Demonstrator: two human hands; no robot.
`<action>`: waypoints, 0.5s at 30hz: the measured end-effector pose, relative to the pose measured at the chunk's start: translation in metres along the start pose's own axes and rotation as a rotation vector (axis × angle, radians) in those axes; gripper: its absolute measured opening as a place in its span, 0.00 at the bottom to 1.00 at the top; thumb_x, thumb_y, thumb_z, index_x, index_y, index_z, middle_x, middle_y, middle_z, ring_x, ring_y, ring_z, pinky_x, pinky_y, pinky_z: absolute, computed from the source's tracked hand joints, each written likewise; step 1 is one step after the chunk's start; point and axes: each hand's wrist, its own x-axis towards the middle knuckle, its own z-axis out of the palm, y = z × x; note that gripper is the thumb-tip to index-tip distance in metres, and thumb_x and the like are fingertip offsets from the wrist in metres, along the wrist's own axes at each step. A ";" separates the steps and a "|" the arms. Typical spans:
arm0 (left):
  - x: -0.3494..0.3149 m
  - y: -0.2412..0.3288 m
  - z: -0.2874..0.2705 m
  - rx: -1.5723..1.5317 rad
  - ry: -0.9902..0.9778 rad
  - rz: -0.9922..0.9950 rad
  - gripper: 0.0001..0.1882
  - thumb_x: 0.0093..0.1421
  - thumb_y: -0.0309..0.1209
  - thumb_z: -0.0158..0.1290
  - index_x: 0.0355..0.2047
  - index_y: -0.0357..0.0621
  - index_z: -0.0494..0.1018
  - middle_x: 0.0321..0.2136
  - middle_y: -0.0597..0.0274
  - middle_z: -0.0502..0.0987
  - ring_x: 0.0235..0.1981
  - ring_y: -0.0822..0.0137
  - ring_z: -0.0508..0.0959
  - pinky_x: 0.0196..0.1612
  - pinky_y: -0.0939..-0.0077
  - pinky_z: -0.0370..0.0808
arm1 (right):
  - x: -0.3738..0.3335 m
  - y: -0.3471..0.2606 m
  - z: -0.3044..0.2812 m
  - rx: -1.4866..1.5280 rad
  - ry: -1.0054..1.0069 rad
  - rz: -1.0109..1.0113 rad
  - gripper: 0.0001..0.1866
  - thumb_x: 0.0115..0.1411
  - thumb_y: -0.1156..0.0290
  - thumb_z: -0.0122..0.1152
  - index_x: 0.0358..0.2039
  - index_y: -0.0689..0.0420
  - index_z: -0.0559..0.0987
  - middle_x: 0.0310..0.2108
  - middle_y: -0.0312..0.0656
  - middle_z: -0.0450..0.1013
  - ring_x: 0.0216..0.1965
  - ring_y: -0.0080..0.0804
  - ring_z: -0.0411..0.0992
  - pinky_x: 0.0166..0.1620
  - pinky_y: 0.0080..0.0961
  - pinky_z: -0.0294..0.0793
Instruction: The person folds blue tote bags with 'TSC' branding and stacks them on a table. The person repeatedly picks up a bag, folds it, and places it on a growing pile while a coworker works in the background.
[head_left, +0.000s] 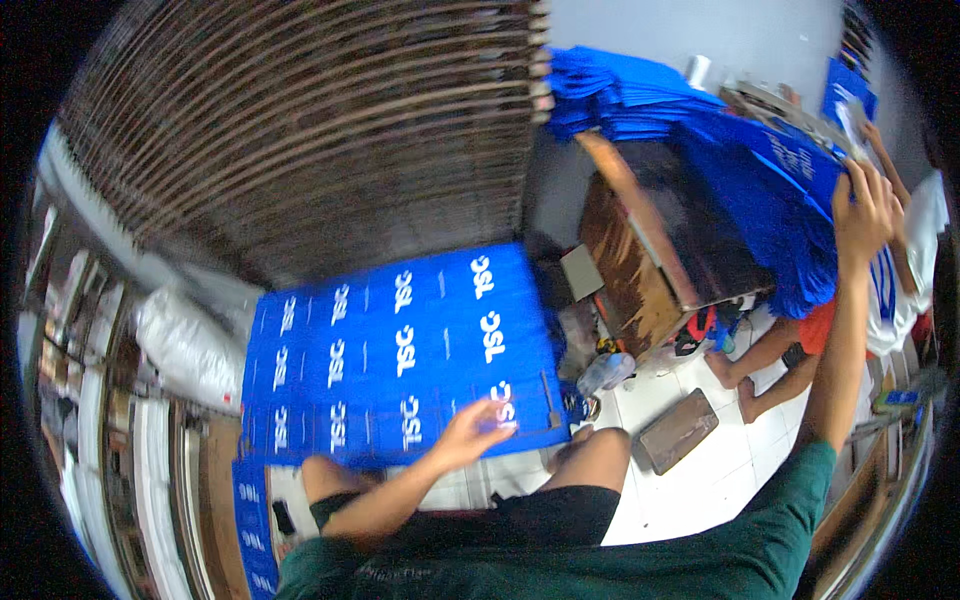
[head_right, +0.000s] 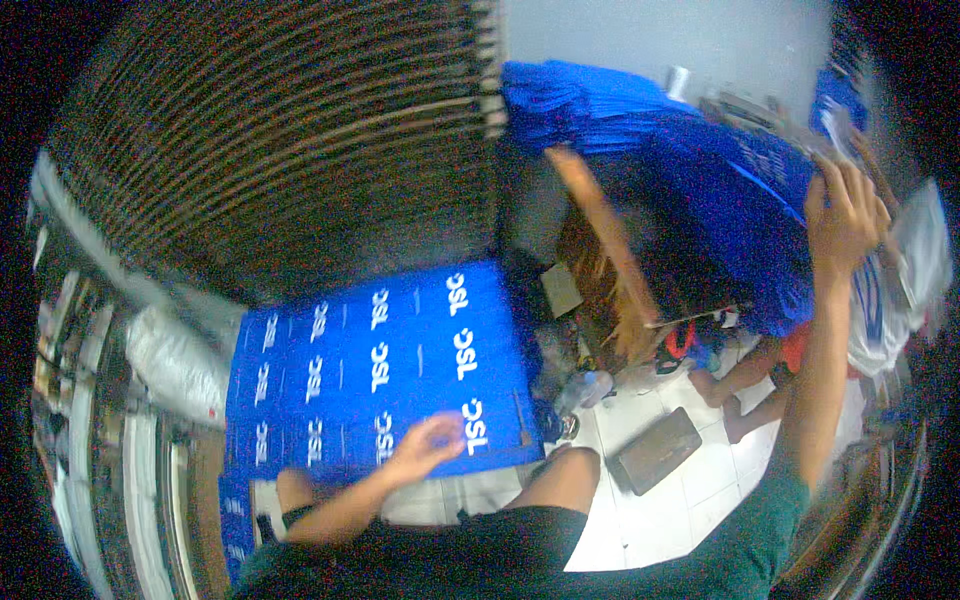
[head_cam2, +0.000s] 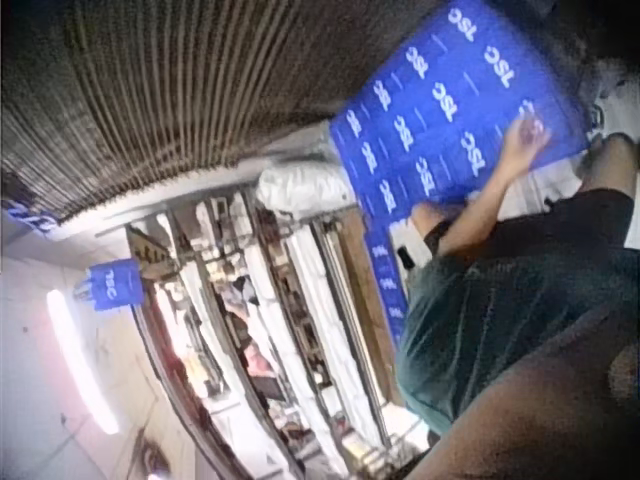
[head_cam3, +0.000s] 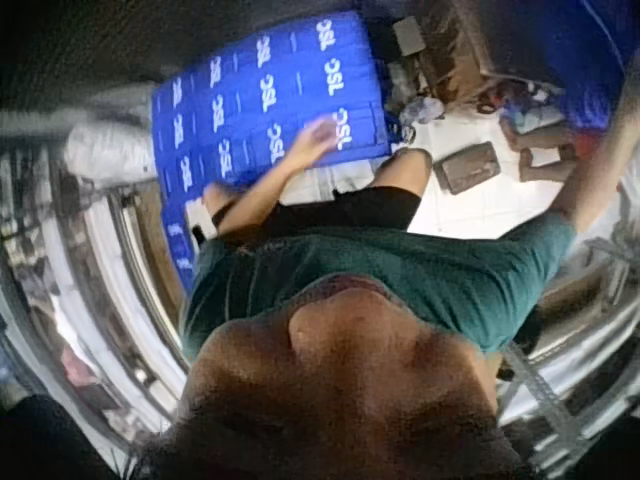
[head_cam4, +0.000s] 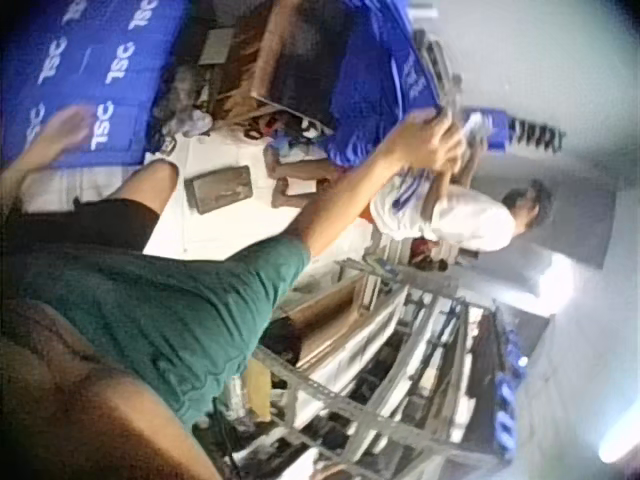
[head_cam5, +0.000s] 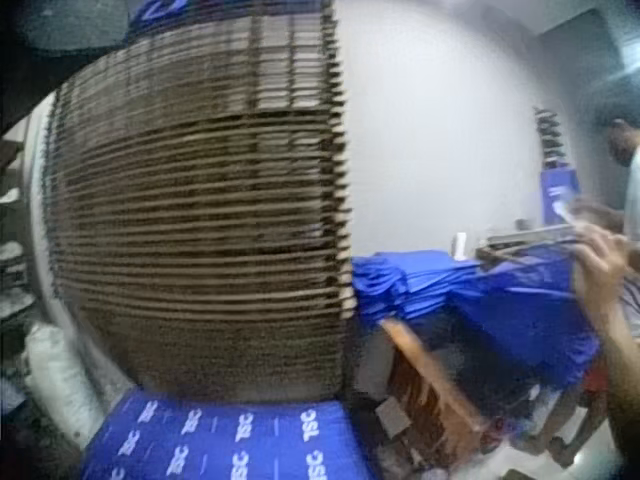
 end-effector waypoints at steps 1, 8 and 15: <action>0.022 0.035 0.007 0.013 -0.044 0.108 0.28 0.53 0.33 0.58 0.52 0.40 0.63 0.43 0.58 0.72 0.44 0.70 0.71 0.46 0.73 0.69 | 0.003 -0.016 -0.023 0.072 -0.018 -0.057 0.12 0.49 0.69 0.58 0.37 0.48 0.78 0.36 0.34 0.73 0.42 0.31 0.70 0.41 0.30 0.67; 0.046 0.139 0.036 -0.907 -0.184 -0.203 0.51 0.46 0.71 0.40 0.60 0.47 0.50 0.51 0.50 0.64 0.47 0.52 0.68 0.49 0.48 0.63 | -0.028 -0.207 -0.192 0.836 -0.191 -0.167 0.09 0.50 0.75 0.59 0.35 0.57 0.79 0.27 0.47 0.72 0.26 0.42 0.70 0.28 0.35 0.69; -0.008 0.091 -0.007 -0.890 0.481 -0.156 0.12 0.62 0.40 0.44 0.30 0.46 0.69 0.23 0.67 0.72 0.23 0.74 0.73 0.25 0.76 0.73 | -0.074 -0.346 -0.253 1.332 -0.504 0.034 0.15 0.41 0.87 0.53 0.31 0.60 0.77 0.25 0.44 0.68 0.27 0.39 0.70 0.30 0.31 0.70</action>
